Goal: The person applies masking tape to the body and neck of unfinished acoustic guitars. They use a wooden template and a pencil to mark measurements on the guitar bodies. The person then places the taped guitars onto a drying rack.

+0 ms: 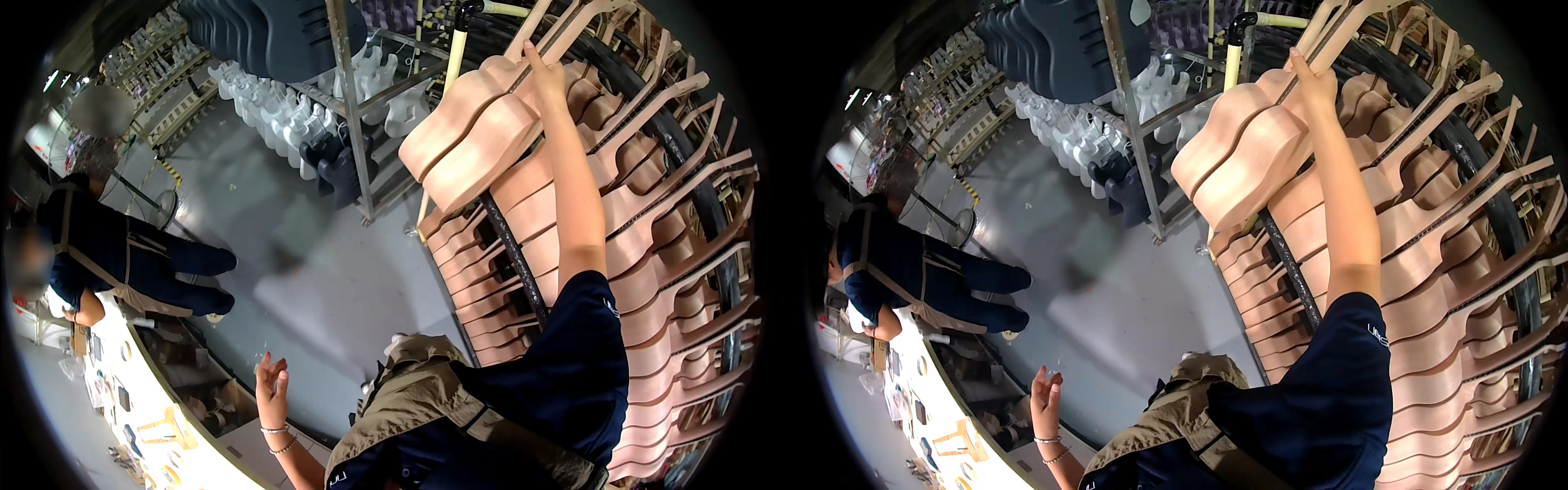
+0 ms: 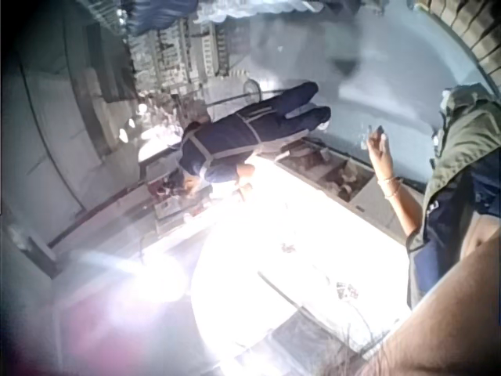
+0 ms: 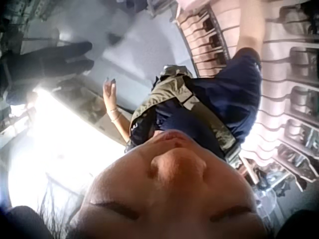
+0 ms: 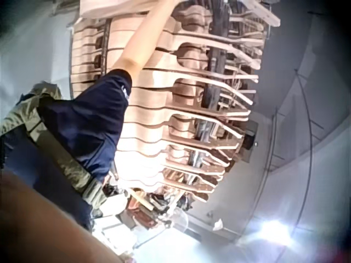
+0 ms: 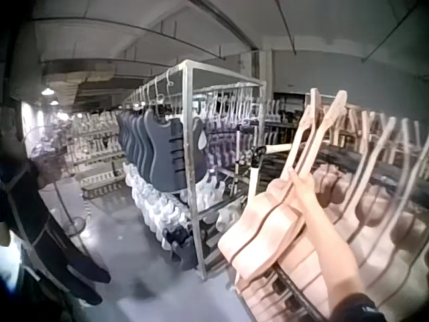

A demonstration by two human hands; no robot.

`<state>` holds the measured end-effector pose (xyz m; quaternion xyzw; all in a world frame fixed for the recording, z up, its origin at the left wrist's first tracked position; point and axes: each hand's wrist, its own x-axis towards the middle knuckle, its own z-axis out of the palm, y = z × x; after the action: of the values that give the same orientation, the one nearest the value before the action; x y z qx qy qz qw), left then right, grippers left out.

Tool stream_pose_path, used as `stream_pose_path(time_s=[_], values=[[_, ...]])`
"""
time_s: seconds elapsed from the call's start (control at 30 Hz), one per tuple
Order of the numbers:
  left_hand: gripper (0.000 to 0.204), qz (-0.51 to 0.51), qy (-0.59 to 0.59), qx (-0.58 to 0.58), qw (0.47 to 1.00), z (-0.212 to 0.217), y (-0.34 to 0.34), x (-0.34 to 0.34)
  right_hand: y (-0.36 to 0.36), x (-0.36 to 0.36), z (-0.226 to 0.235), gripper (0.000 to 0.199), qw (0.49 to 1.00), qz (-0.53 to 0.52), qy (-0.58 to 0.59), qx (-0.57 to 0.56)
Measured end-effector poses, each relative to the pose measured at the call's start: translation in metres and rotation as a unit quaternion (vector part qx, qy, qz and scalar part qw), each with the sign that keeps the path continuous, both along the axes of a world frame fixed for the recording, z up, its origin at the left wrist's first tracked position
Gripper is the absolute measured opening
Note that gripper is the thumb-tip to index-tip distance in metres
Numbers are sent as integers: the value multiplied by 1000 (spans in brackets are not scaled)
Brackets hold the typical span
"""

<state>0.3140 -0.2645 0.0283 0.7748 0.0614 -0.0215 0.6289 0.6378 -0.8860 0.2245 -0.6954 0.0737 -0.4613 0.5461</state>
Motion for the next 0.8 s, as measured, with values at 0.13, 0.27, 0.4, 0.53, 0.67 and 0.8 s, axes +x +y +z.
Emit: stream_pose_path(time_s=[0.13, 0.27, 0.4, 0.53, 0.67, 0.8], values=[[48, -15, -6, 39, 999, 5, -3, 25, -32, 9, 23, 56, 988, -105, 108, -40], [48, -14, 4, 18, 1000, -4, -6, 44, -81, 24, 45, 73, 965, -187, 161, -84], [49, -25, 17, -2, 1000, -12, -12, 55, -121, 43, 10, 93, 946, -254, 127, -156], [49, -46, 12, -2, 999, -20, -10, 60, -126, 40, -39, 89, 922, -344, 160, -80], [49, -56, 10, -9, 998, -25, -16, 69, -138, 33, -23, 88, 907, -300, 293, -38], [50, -61, 32, -19, 997, -31, -27, 72, -116, 13, -19, 101, 868, -375, 268, -185]])
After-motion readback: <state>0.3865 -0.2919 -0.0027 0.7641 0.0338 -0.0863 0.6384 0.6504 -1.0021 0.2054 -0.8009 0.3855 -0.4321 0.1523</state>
